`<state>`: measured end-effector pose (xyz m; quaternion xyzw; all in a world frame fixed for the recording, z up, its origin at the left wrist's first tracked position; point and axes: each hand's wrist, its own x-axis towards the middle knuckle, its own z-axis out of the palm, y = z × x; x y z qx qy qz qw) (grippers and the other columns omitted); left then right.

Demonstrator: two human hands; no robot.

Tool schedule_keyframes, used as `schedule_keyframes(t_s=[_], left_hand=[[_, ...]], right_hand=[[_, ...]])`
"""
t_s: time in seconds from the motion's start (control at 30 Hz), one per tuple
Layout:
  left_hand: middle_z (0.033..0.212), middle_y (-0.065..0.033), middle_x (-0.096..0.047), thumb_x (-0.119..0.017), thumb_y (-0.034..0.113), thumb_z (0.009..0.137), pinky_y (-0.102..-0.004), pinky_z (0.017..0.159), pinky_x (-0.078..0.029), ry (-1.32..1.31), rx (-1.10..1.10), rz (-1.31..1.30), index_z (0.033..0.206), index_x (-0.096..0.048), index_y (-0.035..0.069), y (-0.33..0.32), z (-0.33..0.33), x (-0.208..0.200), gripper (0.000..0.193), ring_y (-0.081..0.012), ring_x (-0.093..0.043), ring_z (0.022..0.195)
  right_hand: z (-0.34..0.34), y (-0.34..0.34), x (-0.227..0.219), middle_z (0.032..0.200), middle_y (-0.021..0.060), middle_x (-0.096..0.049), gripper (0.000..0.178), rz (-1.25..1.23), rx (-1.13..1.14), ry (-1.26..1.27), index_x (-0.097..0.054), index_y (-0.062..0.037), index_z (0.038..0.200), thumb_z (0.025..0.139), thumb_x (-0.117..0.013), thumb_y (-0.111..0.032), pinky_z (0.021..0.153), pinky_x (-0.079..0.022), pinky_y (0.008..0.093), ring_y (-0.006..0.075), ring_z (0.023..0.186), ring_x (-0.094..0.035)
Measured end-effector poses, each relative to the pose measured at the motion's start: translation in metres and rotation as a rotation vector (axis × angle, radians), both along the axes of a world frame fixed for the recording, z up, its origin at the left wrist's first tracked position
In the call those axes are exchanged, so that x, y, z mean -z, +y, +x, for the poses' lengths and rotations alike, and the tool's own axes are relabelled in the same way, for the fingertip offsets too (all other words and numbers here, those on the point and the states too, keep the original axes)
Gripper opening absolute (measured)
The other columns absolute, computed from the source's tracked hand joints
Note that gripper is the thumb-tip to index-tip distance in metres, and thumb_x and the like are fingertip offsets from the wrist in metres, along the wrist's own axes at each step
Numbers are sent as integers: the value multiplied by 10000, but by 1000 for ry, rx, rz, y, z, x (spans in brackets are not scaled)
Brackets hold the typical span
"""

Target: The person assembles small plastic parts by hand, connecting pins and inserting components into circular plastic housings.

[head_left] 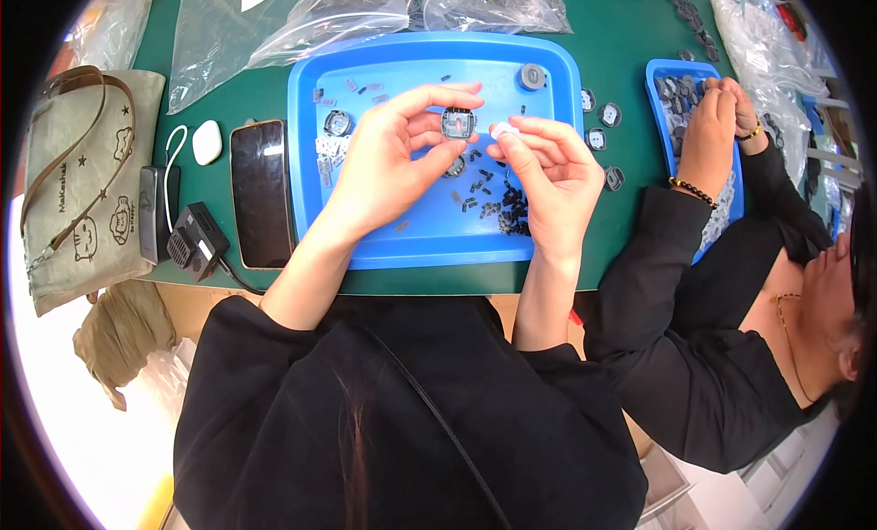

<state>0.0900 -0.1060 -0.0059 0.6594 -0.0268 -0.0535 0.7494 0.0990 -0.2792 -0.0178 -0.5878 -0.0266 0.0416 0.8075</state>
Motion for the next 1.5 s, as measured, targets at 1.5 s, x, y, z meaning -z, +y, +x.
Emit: schedule_keyframes(t_s=[1.5], left_hand=[[1134,-41,-663,-629,-103,785,-257,846,-526,-111,-41,174,1168,-649,48,-2,-1,2,412,-122,-616,986]], right_hand=[[-2,7,7,932,111,-682,145,-296,234,-169,-656,46,1010,866,-664,40,686,-562,241,160,794,-703]])
